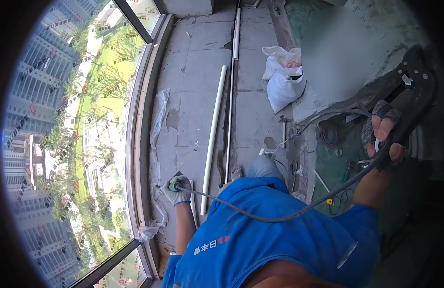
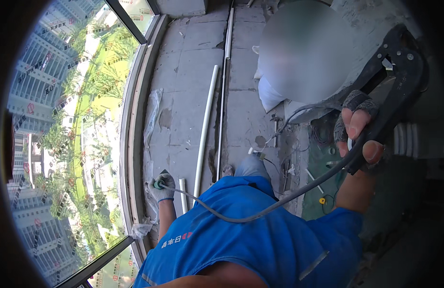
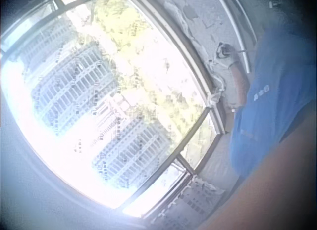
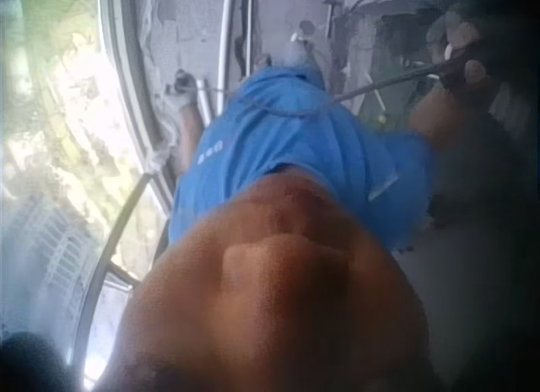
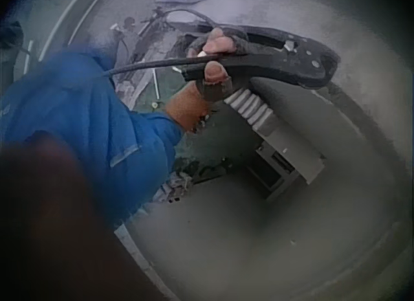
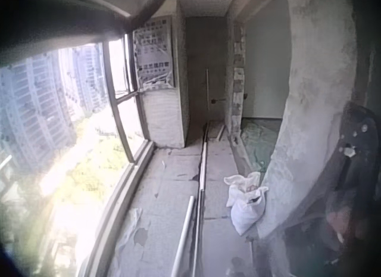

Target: Cutting and welding PVC water pipes to install a plumbing connection and a faucet.

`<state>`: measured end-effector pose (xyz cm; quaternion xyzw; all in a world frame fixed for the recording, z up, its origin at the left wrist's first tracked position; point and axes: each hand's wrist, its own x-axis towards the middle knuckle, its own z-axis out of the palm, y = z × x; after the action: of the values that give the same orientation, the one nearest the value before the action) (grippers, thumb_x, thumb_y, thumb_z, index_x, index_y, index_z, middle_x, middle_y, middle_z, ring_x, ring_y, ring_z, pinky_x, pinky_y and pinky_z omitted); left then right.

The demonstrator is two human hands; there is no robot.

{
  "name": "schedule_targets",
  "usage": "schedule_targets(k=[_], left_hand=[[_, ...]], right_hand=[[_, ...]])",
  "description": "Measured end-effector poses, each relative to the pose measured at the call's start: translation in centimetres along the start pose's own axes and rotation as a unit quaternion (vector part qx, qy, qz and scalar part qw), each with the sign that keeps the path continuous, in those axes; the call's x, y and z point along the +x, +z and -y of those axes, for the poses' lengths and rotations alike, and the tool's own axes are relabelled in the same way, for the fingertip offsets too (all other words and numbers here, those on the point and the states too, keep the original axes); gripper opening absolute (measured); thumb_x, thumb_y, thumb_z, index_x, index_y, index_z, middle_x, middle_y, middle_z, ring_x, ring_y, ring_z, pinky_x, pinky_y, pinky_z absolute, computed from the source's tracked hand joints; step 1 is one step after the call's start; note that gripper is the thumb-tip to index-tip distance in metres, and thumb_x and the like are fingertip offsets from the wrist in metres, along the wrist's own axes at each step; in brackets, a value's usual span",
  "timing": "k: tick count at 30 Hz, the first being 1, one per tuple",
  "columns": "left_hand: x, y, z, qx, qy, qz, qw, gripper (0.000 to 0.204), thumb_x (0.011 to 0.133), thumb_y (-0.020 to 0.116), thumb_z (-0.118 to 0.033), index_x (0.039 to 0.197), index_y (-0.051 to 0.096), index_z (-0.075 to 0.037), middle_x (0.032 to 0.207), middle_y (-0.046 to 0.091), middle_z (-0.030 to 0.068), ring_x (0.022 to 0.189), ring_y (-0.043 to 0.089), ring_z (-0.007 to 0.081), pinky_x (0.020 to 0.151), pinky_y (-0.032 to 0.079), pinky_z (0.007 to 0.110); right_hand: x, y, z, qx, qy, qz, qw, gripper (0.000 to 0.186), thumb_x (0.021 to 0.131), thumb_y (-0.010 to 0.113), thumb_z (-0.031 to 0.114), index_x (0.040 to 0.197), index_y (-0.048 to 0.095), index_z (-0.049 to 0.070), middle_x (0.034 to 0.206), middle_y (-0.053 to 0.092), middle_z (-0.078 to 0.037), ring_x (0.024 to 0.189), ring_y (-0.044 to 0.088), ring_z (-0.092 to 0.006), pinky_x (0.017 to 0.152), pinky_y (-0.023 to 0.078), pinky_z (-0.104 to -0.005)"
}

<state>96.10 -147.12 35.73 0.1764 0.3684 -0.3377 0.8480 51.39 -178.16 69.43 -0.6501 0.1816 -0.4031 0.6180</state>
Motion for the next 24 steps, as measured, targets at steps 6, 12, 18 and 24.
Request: schedule_targets(k=[6, 12, 18, 24], left_hand=[[11.1, 12.2, 7.2, 0.062, -0.048, 0.057, 0.995, 0.016, 0.082, 0.054, -0.02, 0.07, 0.057, -0.009, 0.063, 0.058, 0.0046, 0.057, 0.058, 0.0186, 0.065, 0.055, 0.038], [24.2, 21.0, 11.8, 0.078, -0.006, -0.071, 0.994, 0.023, 0.082, 0.053, -0.029, 0.068, 0.057, -0.011, 0.061, 0.059, 0.0048, 0.057, 0.058, 0.0222, 0.064, 0.054, 0.037], [30.5, 28.7, 13.3, 0.066, 0.085, -0.159, 0.981, 0.027, 0.083, 0.05, -0.033, 0.066, 0.054, -0.013, 0.058, 0.056, 0.0034, 0.055, 0.057, 0.0224, 0.062, 0.052, 0.037], [43.7, 38.8, 16.6, -0.001, 0.145, -0.235, 0.961, 0.029, 0.083, 0.05, -0.035, 0.067, 0.056, -0.012, 0.06, 0.058, 0.004, 0.057, 0.058, 0.0232, 0.061, 0.052, 0.038]], right_hand=[[15.2, -4.3, -7.9, -0.076, -0.061, -0.062, 0.993, 0.054, 0.074, 0.082, 0.05, 0.081, 0.055, 0.004, 0.084, 0.045, -0.007, 0.045, 0.043, -0.0089, 0.038, 0.043, -0.0202], [34.8, -7.2, -14.5, -0.061, -0.039, -0.012, 0.997, 0.05, 0.073, 0.082, 0.047, 0.08, 0.061, 0.002, 0.071, 0.048, -0.007, 0.051, 0.047, -0.0122, 0.043, 0.039, -0.0237], [54.8, -9.7, -18.9, -0.017, 0.002, 0.013, 1.0, 0.027, 0.07, 0.078, 0.022, 0.081, 0.067, 0.0, 0.074, 0.059, -0.007, 0.07, 0.056, -0.0185, 0.066, 0.047, -0.033], [73.5, -13.6, -25.9, -0.084, -0.031, 0.039, 0.995, 0.015, 0.071, 0.071, 0.008, 0.083, 0.066, -0.001, 0.075, 0.06, -0.006, 0.069, 0.056, -0.0163, 0.065, 0.046, -0.0314]])
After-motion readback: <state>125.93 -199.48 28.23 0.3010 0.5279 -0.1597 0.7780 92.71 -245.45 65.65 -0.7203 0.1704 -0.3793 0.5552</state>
